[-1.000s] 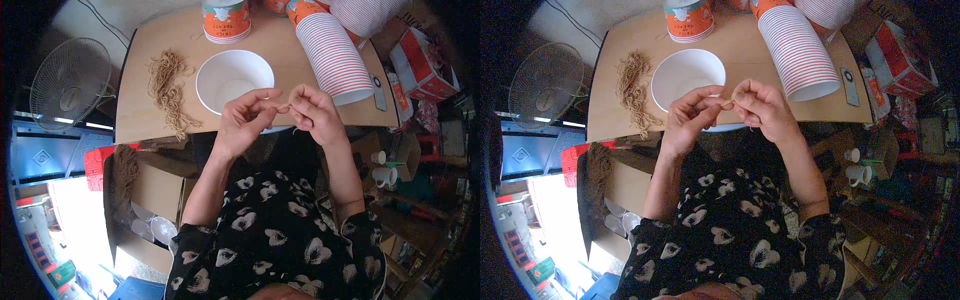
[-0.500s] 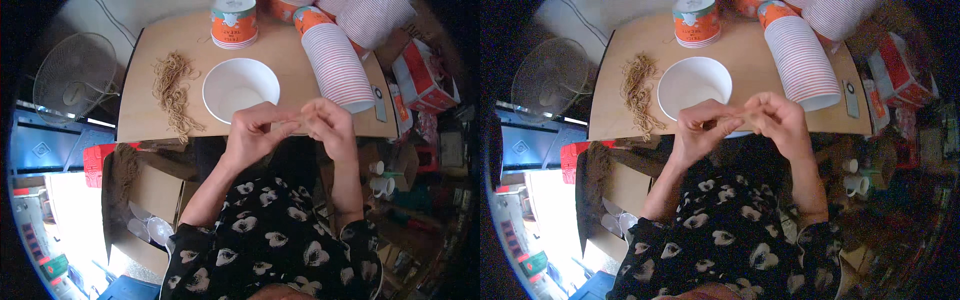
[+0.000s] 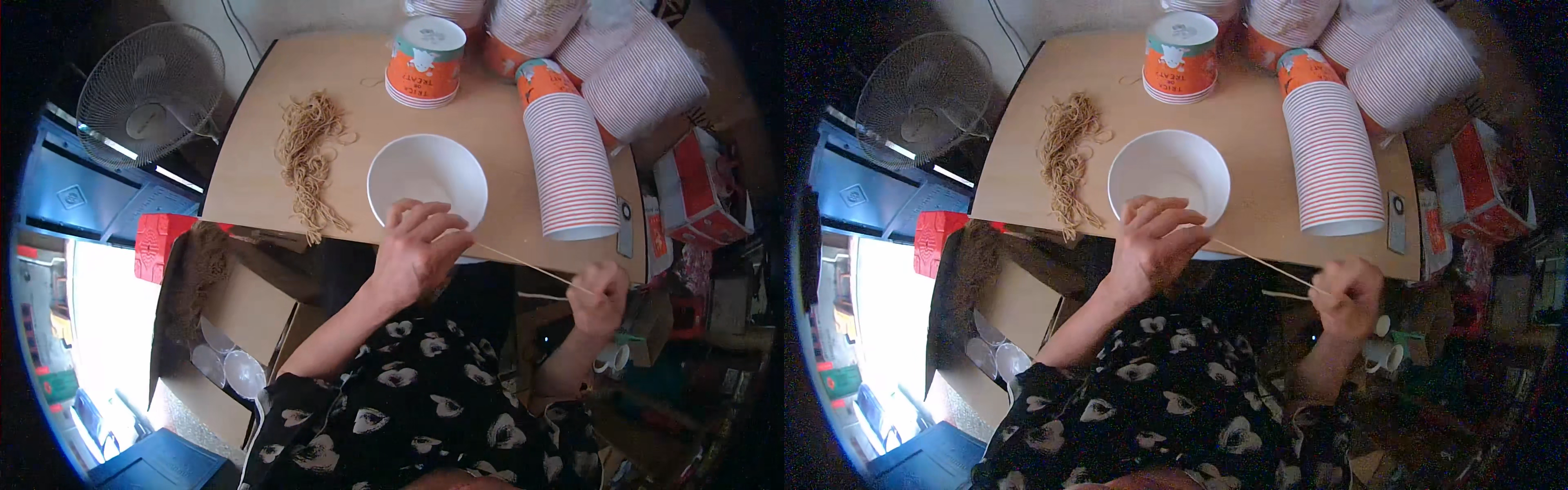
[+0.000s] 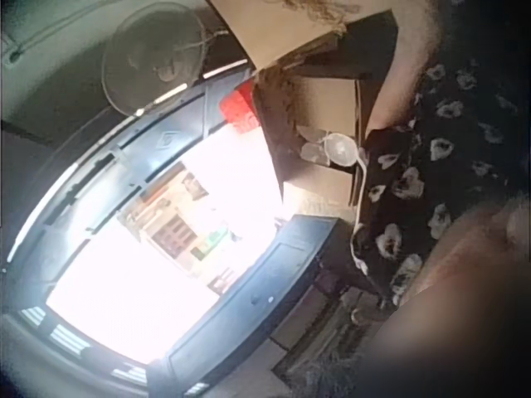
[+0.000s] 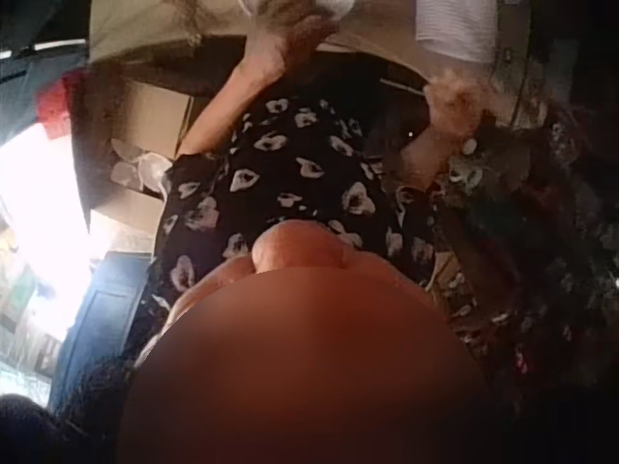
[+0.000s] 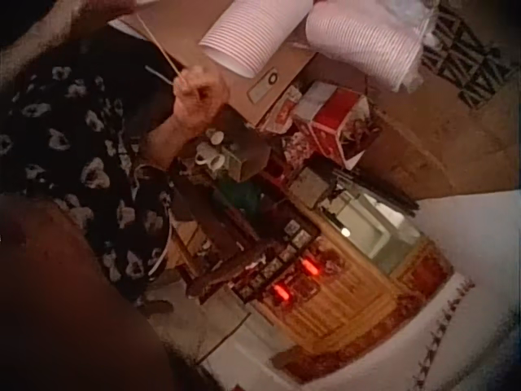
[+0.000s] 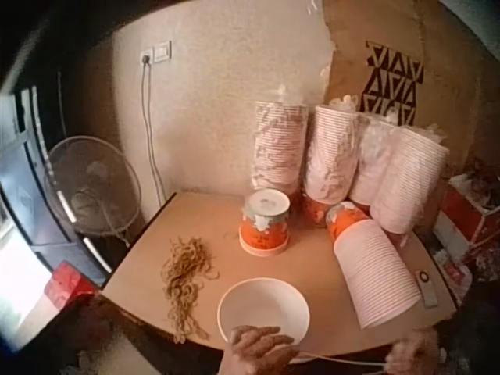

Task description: Tying thin elastic strings through pre-punched holes in the sides of paper cups for assembly.

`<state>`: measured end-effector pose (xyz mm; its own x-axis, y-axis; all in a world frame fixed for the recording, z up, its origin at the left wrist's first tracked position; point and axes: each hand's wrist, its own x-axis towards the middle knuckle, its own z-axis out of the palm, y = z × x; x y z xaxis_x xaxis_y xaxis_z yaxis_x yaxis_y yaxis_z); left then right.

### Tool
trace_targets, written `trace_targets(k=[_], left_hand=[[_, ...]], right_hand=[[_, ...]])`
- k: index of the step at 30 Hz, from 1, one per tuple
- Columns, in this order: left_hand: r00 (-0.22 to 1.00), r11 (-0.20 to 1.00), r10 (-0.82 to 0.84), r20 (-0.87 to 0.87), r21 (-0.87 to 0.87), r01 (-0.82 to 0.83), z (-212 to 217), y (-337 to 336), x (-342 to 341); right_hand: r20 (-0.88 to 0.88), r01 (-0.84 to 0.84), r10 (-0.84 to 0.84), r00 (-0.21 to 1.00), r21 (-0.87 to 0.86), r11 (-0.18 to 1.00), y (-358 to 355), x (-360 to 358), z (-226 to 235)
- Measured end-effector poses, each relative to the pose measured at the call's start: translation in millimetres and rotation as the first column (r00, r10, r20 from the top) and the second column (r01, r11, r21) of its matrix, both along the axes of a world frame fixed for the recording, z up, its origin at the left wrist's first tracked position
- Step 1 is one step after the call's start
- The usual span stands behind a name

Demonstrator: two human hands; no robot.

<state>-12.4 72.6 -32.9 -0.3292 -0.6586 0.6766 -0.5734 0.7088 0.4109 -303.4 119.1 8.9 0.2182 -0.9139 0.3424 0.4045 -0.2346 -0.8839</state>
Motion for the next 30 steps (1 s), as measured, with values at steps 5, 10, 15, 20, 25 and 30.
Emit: trace_targets(k=[5, 10, 15, 20, 25, 30], left_hand=[[0.992, 0.992, 0.127, -0.002, 0.026, -0.127, -12.3, 2.9, 6.6], [0.981, 0.980, 0.169, 0.099, 0.088, -0.177, 0.4, 4.1, 16.9], [0.901, 0.939, 0.245, 0.358, 0.144, -0.312, 24.1, 1.6, 73.1], [0.959, 0.981, 0.191, 0.211, -0.021, -0.191, -4.5, -25.7, 47.4], [0.990, 0.995, 0.093, -0.105, 0.037, -0.090, 3.3, -37.9, -6.6], [0.840, 0.785, -0.121, -0.529, 0.467, 0.408, 6.3, -2.6, -22.7]], right_hand=[[0.438, -0.151, 0.157, 0.885, -0.049, 0.987, 7.0, -23.0, -6.9], [0.465, 0.182, -0.228, 0.855, 0.142, 0.973, 12.7, -10.1, -14.5], [0.395, 0.168, -0.208, 0.895, 0.135, 0.977, 9.5, -6.6, -9.4], [0.537, 0.032, -0.160, 0.828, 0.239, 0.971, -3.6, 45.6, -14.3], [0.540, -0.016, -0.182, 0.822, 0.342, 0.940, -31.3, 71.8, -7.1], [0.548, 0.008, -0.215, 0.808, 0.356, 0.934, -35.1, 87.4, -11.8]])
